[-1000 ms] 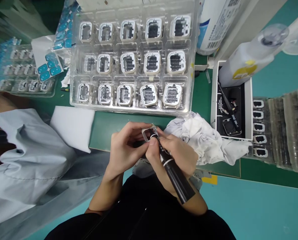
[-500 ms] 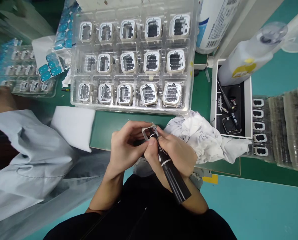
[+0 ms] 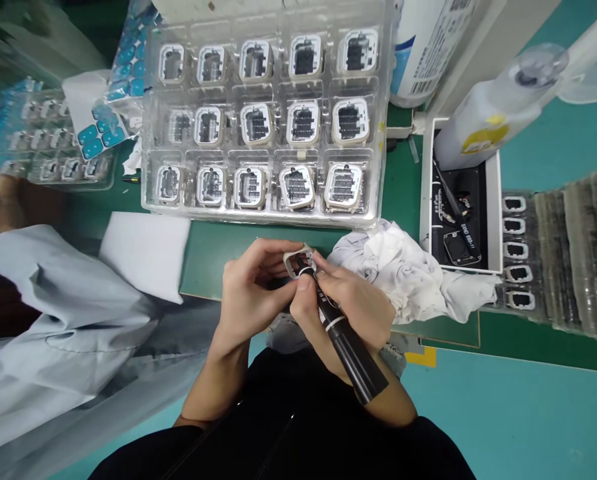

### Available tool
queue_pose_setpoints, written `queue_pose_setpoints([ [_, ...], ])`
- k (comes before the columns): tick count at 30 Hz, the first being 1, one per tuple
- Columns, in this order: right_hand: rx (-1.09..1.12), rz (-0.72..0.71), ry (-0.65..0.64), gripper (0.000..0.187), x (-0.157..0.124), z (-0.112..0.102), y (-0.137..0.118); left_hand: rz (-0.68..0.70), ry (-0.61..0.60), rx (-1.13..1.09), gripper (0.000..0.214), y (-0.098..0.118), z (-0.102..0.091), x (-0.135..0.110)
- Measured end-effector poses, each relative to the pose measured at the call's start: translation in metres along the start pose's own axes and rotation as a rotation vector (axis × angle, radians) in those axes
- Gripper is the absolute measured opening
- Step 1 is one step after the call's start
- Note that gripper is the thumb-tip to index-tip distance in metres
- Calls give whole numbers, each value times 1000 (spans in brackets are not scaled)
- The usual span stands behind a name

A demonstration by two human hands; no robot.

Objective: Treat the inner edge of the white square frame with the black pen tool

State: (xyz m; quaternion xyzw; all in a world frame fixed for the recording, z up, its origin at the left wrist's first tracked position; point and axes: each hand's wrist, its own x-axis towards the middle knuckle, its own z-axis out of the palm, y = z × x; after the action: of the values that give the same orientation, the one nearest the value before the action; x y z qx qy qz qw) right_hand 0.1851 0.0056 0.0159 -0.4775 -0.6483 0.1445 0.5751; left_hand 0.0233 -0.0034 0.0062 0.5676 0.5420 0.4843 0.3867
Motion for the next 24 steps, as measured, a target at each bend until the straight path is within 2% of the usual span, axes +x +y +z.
queue_pose_setpoints([
  [12,-1,-16,-21,15,4,0,-3,16,-1,22,37,1,0,1],
  [19,22,-7,24,16,3,1,-2,8,-7,7,38,0,0,0],
  [24,20,-52,55,16,5,3,-2,8,-6,22,38,-2,-1,-1],
])
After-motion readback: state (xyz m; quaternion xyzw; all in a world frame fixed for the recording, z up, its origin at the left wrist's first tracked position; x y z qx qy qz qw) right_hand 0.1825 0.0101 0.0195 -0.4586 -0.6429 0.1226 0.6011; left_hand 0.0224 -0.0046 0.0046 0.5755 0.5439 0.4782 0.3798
